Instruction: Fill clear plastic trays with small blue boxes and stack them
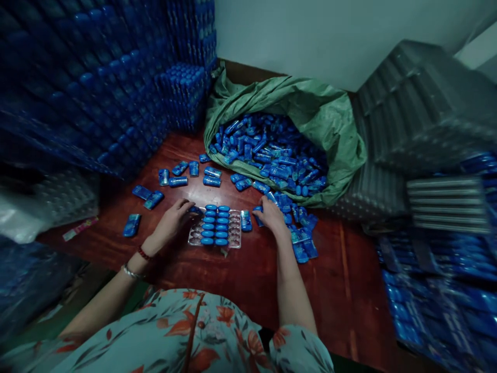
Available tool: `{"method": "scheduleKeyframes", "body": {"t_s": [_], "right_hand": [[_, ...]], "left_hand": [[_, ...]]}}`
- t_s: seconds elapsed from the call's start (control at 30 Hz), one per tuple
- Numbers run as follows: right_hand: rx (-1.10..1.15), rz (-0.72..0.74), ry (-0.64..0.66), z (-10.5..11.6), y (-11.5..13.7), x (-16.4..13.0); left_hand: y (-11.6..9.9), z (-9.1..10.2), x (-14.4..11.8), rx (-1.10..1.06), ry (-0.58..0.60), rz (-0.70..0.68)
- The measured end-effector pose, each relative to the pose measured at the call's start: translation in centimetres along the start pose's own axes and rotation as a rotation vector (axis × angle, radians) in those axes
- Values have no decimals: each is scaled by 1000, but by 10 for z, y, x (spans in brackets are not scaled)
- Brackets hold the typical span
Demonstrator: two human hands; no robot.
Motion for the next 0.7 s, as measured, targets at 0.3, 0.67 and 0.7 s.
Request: {"method": "scheduleKeyframes", "body": {"t_s": [0.3,0.67,0.7], "right_hand": [[340,157,-293,23,7,-52],[273,261,-233,-25,56,-39],[195,266,-180,-24,58,-42]], "left_hand": [[-14,-2,11,313,208,-54],[4,-3,38,324,284,-104],[4,-3,37,329,282,-104]]}}
Point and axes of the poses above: each hand's wrist, its own x-axis towards the middle knuckle, its own z-axis out of the back of the hand, y = z × x, the point moved 5 cm from there along x, towards the middle knuckle, and after that the axes turned 12 degrees about x, right-handed, at the moved point
